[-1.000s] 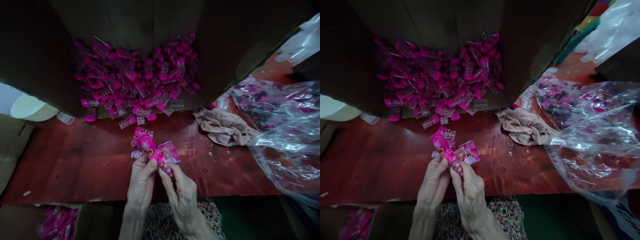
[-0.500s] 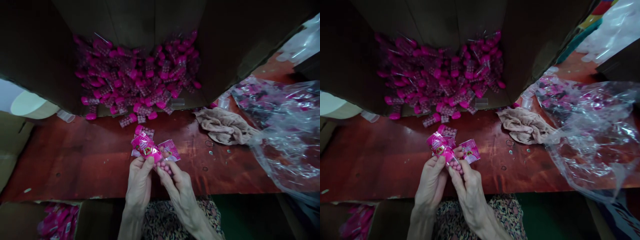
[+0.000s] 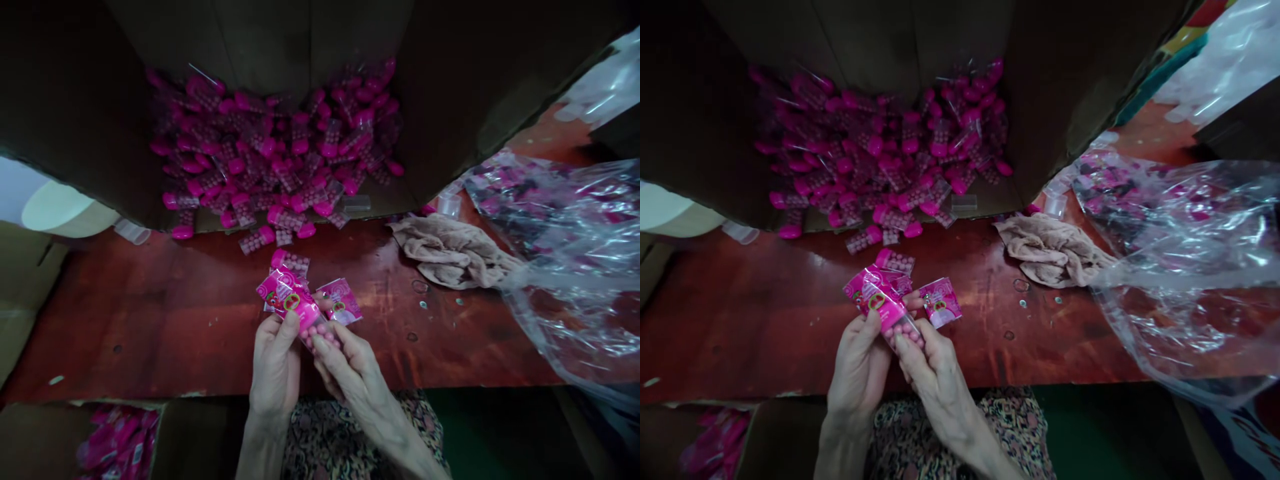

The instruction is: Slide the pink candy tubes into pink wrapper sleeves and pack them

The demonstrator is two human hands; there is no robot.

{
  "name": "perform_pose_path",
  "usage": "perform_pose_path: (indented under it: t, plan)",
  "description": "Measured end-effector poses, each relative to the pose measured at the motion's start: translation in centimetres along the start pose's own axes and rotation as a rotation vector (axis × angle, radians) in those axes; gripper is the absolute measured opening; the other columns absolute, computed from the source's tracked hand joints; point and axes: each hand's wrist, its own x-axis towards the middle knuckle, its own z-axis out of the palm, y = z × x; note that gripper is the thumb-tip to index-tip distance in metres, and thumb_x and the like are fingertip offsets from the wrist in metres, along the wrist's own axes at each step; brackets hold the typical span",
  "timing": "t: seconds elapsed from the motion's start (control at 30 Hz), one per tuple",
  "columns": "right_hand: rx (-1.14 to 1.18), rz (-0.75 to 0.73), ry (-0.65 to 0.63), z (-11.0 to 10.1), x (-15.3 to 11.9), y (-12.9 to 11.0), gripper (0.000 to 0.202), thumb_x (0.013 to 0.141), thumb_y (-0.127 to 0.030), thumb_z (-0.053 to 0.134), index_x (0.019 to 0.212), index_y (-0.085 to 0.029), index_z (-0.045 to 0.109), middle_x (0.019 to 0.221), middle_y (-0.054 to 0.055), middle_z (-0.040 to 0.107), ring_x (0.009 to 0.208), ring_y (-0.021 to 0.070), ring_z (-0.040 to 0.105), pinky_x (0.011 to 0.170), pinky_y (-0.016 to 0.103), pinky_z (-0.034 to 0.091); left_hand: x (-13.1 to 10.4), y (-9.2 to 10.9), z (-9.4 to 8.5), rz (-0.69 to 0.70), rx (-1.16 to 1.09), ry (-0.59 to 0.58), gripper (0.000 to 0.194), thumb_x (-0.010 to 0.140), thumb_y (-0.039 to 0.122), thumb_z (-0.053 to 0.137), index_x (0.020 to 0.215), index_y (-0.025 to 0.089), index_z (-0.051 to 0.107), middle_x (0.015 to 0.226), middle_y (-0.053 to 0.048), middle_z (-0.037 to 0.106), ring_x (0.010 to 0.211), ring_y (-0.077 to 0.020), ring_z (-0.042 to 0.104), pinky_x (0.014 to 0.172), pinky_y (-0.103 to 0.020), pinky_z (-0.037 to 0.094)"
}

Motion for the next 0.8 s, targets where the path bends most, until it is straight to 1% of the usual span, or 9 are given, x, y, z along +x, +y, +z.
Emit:
perform_pose_path:
  t: [0.13,0.23,0.3,0.33,0.43,0.53,0.67,0.73,0.8]
  plan:
    - [-0.292,-0.163,0.113,0.3,-0.3,0.4,0.016,0.090,-0.031,0.043,0.087,-0.019,0.052,0.068,-0.001,0.055,0.056,0.0106,0.051,0.052,0.020,0.039,0.0,0.2,0.1,-0.011,0.096,0.015,0.017,0.072,0.029,0.068,0.073,0.012,0.073,0.074,-0.009,0.072,0.075,-0.0211,0.066,0.074,-0.034,0.051]
    - [-0.396,-0.223,0.166,0.1,-0.3,0.3,0.016,0.090,-0.029,0.040,0.092,-0.019,0.052,0.069,0.001,0.058,0.057,0.0132,0.055,0.054,0.022,0.041,0.1,0.2,-0.2,-0.066,0.122,-0.030,0.017,0.067,0.029,0.072,0.071,0.012,0.073,0.065,-0.008,0.070,0.073,-0.0221,0.065,0.073,-0.034,0.051]
    - [-0.372,-0.236,0.156,-0.1,-0.1,0.2,0.015,0.090,-0.029,0.040,0.091,-0.019,0.052,0.068,0.000,0.057,0.056,0.0125,0.054,0.054,0.021,0.042,0.2,0.0,-0.2,-0.093,0.113,-0.052,0.017,0.064,0.028,0.074,0.071,0.013,0.072,0.061,-0.006,0.069,0.070,-0.0212,0.065,0.072,-0.034,0.050]
    - [-0.333,-0.233,0.150,-0.1,0.0,0.1,0.015,0.090,-0.030,0.040,0.089,-0.019,0.051,0.068,0.000,0.055,0.056,0.0116,0.053,0.054,0.021,0.042,0.2,-0.1,-0.1,-0.090,0.100,-0.041,0.016,0.064,0.028,0.074,0.070,0.013,0.072,0.061,-0.006,0.069,0.068,-0.0199,0.064,0.072,-0.033,0.050]
    - [-0.196,-0.187,0.167,-0.1,0.5,0.2,0.018,0.091,-0.031,0.041,0.082,-0.019,0.050,0.066,-0.002,0.053,0.056,0.0098,0.050,0.051,0.019,0.040,0.0,-0.5,0.5,-0.062,0.015,0.065,0.015,0.062,0.027,0.076,0.068,0.015,0.070,0.064,-0.003,0.069,0.061,-0.0147,0.061,0.066,-0.028,0.050]
    - [-0.112,-0.192,0.214,0.3,0.8,0.8,0.020,0.089,-0.033,0.044,0.076,-0.019,0.048,0.064,-0.002,0.052,0.054,0.0094,0.049,0.047,0.018,0.038,-0.6,-1.0,1.3,-0.093,-0.063,0.134,0.017,0.062,0.030,0.076,0.066,0.015,0.069,0.062,-0.001,0.067,0.055,-0.0115,0.058,0.060,-0.024,0.049]
    - [-0.141,-0.244,0.269,0.5,0.8,1.1,0.019,0.089,-0.035,0.044,0.079,-0.020,0.051,0.065,-0.001,0.055,0.055,0.0111,0.051,0.049,0.019,0.041,-1.1,-1.1,1.5,-0.139,-0.055,0.095,0.018,0.067,0.032,0.072,0.067,0.015,0.069,0.062,-0.002,0.065,0.055,-0.0104,0.057,0.058,-0.022,0.048]
    - [-0.184,-0.242,0.249,0.3,0.7,0.6,0.019,0.088,-0.035,0.046,0.080,-0.020,0.054,0.065,-0.001,0.056,0.055,0.0117,0.051,0.049,0.020,0.042,-1.1,-0.8,1.2,-0.135,-0.034,0.045,0.018,0.070,0.032,0.070,0.070,0.014,0.070,0.062,-0.003,0.065,0.056,-0.0113,0.057,0.062,-0.024,0.049]
    - [-0.218,-0.242,0.209,0.0,0.5,0.1,0.020,0.089,-0.035,0.047,0.080,-0.021,0.057,0.062,-0.002,0.056,0.053,0.0117,0.051,0.050,0.020,0.043,-1.0,-0.3,1.0,-0.094,-0.030,0.013,0.021,0.073,0.034,0.067,0.073,0.013,0.071,0.064,-0.004,0.066,0.058,-0.0127,0.058,0.069,-0.027,0.050]
